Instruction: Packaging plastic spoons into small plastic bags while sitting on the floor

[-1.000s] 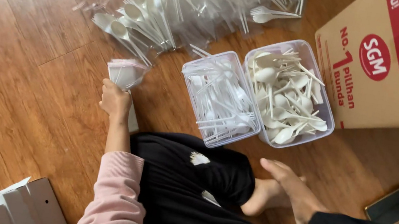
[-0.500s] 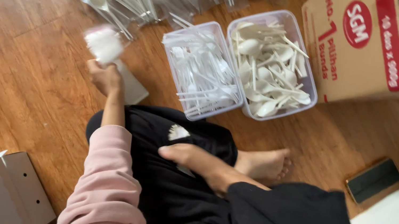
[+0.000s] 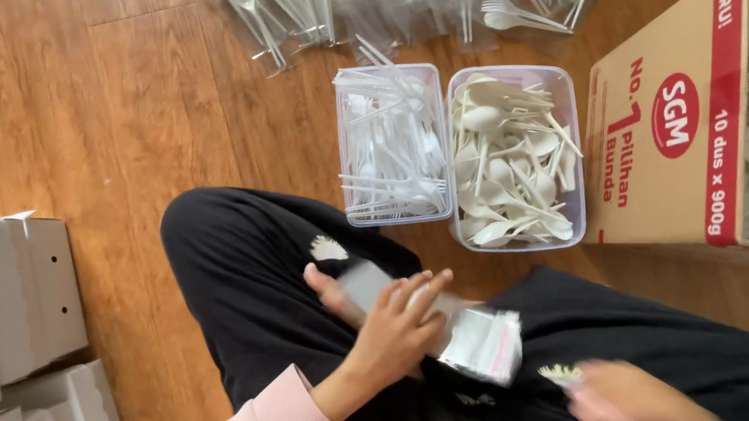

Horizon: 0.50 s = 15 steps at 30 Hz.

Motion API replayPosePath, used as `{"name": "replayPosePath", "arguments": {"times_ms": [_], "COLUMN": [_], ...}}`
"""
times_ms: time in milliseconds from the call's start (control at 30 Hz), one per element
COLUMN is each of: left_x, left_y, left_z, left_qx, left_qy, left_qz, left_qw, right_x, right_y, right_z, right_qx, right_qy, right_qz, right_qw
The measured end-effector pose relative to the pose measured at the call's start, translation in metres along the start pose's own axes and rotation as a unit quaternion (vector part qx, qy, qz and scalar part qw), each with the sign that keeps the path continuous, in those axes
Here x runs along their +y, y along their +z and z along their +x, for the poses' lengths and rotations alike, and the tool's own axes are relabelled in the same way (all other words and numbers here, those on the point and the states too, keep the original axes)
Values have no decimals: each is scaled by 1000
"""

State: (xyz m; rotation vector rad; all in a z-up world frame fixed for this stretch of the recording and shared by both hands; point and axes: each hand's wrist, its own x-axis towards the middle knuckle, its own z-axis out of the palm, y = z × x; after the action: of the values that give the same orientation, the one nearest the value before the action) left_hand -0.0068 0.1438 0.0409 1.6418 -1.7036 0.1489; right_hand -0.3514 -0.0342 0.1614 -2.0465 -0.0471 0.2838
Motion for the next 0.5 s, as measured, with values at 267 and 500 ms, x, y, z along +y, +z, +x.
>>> {"name": "replayPosePath", "arguments": {"times_ms": [267,500], "left_x": [7,29], "left_y": [20,17], "left_z": [13,30], "left_qx": [-157,-194], "left_qy": [27,-23], "left_qz": [130,222], "left_qw": [979,955], "right_x": [-7,48], "right_y": [14,37], "right_z": [177,188], "right_qx": [444,174], "right_qy": [129,196], "right_qz": [99,-66], "right_qw": [881,963]}}
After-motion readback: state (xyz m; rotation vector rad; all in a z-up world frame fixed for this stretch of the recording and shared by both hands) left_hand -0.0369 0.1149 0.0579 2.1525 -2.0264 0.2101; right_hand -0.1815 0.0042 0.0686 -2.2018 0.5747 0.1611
